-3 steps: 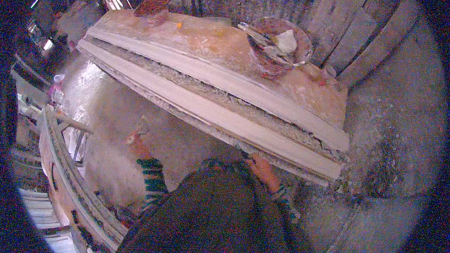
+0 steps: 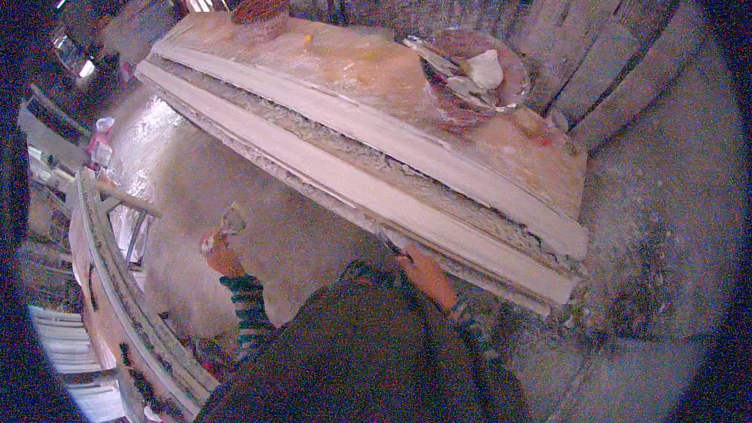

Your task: The person scrapes plaster from a long wooden board using a metal scraper. They repeatedly remove chunks of plaster, occasionally pause to reposition the board, and continue scraping along its length.

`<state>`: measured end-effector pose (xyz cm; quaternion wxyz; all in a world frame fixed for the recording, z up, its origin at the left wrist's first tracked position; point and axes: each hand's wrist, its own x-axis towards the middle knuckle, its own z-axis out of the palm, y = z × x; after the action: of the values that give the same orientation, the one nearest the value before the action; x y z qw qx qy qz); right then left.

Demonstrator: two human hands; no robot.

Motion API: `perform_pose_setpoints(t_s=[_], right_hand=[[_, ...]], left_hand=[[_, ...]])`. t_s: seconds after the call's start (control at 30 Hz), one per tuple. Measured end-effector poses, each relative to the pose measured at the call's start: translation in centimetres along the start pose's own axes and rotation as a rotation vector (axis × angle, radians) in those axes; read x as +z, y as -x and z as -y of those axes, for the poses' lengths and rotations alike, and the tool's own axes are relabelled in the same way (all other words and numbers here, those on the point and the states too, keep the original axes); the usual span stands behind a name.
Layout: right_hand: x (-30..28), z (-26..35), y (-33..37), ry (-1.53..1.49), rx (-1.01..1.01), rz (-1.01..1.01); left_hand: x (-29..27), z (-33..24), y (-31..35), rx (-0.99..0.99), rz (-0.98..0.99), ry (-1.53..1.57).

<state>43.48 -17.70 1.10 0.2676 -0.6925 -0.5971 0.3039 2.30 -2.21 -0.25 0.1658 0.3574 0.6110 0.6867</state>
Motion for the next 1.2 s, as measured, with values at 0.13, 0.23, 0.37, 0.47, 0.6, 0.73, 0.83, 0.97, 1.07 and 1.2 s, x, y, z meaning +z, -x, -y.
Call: perform_pose_setpoints(t_s=[0.13,0.23,0.37,0.47,0.6,0.73,0.83,0.97,1.07,1.2], right_hand=[[2.2,4.1,-4.9,-0.087,-0.016,0.022],[3.2,5.5,-6.2,-0.035,-0.026,0.022],[4.9,6.0,-7.2,-0.051,-0.047,-0.003],[7.2,5.8,-9.0,-0.020,-0.162,-0.098],[5.5,7.1,-8.2,-0.044,-0.143,-0.070],[2.9,5.3,-5.7,-0.021,-0.027,-0.009],[4.1,5.9,-6.4,0.016,0.008,-0.067],[7.0,8.5,-9.2,-0.005,0.012,-0.057],[7.7,6.2,-8.7,-0.005,0.020,-0.048],[5.8,2.7,-6.0,-0.155,0.167,0.023]], left_hand=[[-4.2,-2.0,1.4,0.101,0.021,-0.123],[-6.0,-0.7,4.6,0.095,0.024,-0.148],[-6.0,-2.3,7.8,-0.029,0.044,-0.131],[-5.8,-1.6,8.6,-0.081,0.092,-0.089],[-5.0,-2.2,8.0,-0.096,0.103,-0.063],[-4.2,-1.8,7.1,-0.124,0.136,0.014],[-3.6,-1.3,6.6,-0.098,0.188,0.065],[-2.7,-3.2,6.2,-0.121,0.267,-0.076],[-4.2,-1.0,5.9,-0.140,0.266,0.014],[-5.2,-1.3,5.1,-0.177,0.273,0.081]])
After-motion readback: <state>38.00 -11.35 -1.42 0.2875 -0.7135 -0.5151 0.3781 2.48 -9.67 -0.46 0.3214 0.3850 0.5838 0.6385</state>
